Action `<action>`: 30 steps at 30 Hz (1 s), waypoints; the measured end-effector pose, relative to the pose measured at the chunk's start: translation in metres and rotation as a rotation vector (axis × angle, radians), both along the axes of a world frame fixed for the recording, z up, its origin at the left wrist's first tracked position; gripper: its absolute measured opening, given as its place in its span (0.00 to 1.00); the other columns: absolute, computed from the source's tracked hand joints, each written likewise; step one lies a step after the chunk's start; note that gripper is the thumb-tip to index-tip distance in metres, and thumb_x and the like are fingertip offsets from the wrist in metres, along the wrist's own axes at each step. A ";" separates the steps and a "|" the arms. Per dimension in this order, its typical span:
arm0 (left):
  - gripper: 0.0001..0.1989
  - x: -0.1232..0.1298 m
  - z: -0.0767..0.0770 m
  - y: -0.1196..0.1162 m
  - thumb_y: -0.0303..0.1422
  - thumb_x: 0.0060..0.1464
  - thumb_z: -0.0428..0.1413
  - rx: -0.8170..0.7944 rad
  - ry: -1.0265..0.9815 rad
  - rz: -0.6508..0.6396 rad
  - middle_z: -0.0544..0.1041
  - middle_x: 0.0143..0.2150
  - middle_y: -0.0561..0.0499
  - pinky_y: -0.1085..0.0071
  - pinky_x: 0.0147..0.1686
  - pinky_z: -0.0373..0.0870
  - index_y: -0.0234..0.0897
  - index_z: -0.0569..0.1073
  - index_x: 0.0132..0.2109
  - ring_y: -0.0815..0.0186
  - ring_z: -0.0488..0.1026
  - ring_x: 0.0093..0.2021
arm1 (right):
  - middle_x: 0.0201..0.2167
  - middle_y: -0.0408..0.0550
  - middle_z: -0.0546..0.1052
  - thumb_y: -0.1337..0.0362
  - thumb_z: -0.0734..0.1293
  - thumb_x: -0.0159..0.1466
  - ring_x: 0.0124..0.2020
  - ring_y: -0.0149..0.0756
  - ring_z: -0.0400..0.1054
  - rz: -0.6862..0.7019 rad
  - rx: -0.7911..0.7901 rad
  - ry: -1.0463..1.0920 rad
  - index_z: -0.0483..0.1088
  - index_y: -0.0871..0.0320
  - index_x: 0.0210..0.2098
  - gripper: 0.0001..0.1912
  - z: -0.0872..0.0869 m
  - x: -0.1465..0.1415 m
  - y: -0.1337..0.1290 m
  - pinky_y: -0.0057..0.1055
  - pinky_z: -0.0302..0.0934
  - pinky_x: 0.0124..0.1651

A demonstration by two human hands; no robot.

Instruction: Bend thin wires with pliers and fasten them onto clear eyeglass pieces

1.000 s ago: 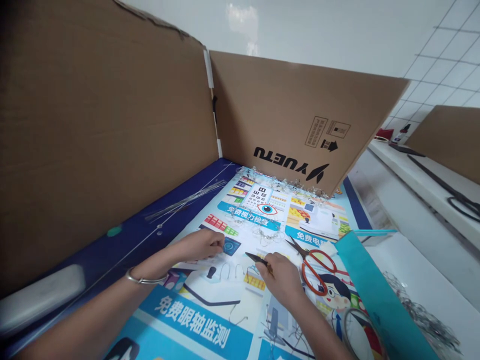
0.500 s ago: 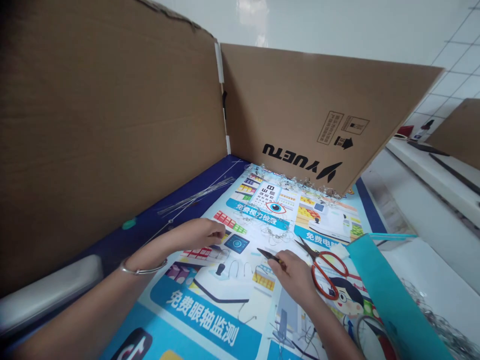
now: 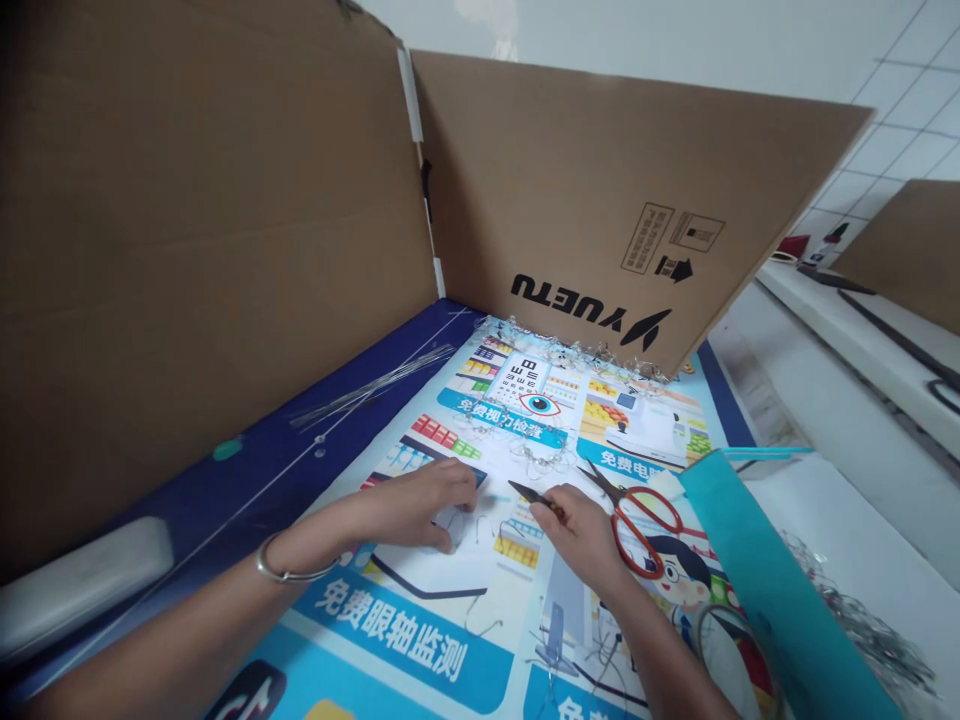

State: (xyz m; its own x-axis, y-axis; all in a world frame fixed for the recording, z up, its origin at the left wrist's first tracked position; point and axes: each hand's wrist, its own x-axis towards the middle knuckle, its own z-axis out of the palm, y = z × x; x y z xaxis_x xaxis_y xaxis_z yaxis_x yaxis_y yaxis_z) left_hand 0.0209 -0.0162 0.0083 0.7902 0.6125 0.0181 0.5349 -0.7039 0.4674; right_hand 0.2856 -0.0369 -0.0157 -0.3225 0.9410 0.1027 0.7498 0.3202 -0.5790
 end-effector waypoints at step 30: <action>0.06 0.011 -0.011 -0.003 0.25 0.50 0.49 0.234 0.108 0.216 0.71 0.28 0.49 0.66 0.38 0.56 0.35 0.67 0.27 0.63 0.66 0.33 | 0.25 0.41 0.67 0.54 0.58 0.62 0.28 0.30 0.61 0.020 0.016 -0.067 0.65 0.55 0.29 0.13 0.000 0.000 -0.001 0.26 0.52 0.29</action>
